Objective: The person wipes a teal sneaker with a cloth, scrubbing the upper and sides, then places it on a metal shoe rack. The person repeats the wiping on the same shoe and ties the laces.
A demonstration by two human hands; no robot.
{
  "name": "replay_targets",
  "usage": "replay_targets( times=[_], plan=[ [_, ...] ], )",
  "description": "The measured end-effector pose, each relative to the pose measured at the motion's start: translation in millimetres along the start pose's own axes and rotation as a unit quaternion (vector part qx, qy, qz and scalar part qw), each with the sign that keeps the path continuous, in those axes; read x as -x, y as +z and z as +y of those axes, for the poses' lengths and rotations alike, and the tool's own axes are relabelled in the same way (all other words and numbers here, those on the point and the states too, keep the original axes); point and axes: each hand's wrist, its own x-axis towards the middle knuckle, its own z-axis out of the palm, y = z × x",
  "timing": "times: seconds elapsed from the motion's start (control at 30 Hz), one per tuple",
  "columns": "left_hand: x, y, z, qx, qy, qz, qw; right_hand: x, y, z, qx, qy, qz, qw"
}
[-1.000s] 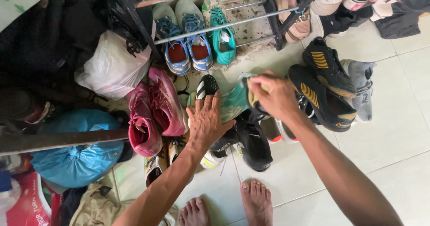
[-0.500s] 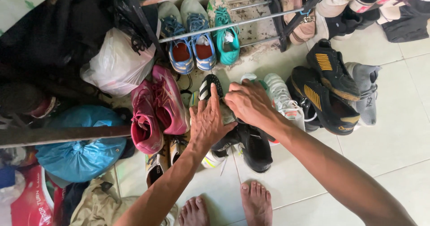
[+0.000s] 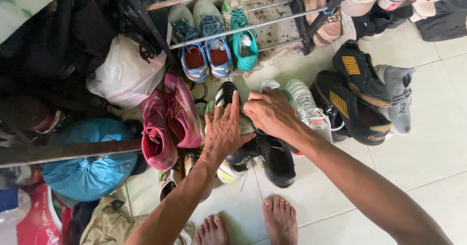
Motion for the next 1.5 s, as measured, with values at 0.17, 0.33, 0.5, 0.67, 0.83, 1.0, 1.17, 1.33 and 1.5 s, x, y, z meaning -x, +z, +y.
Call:
replay_targets(
  times=[0.17,0.33,0.5,0.67,0.83,1.0,1.17,1.33,1.5],
  plan=[
    [6.9,-6.6,1.9,0.008,0.022,0.01,1.0,12.8,-11.1,24.9,0.0,0.057,-0.045,0.997],
    [3.0,6.3,-4.6,-0.026,0.064,0.044,0.997,14.9,-48.7,40.8,-0.027,0.116,-0.098,0.988],
    [4.8,4.2,-1.6,-0.016,0.036,0.018,0.999,14.4,-62.2,83.5,0.017,0.151,0.016,0.988],
    [2.7,2.0,0.4,-0.014,0.039,0.024,0.999,13.5,-38.3,74.7,-0.011,0.126,-0.08,0.989],
    [2.7,3.5,0.9,-0.025,0.048,0.049,0.997,6.8,-13.7,89.6,0.073,0.126,-0.078,0.986],
    [8.5,2.0,0.7,-0.009,0.032,0.04,0.999,20.9,15.2,118.8,-0.233,0.228,-0.023,0.945],
    [6.9,3.1,4.0,-0.034,0.047,0.049,0.997,19.7,-16.9,95.0,-0.117,0.174,-0.079,0.974],
    [6.5,9.4,0.9,-0.04,0.045,0.058,0.996,21.8,16.5,100.5,0.074,0.087,0.018,0.993],
    [6.4,4.2,1.7,-0.015,0.027,0.048,0.998,20.7,34.0,146.0,-0.186,0.174,0.106,0.961]
  ],
)
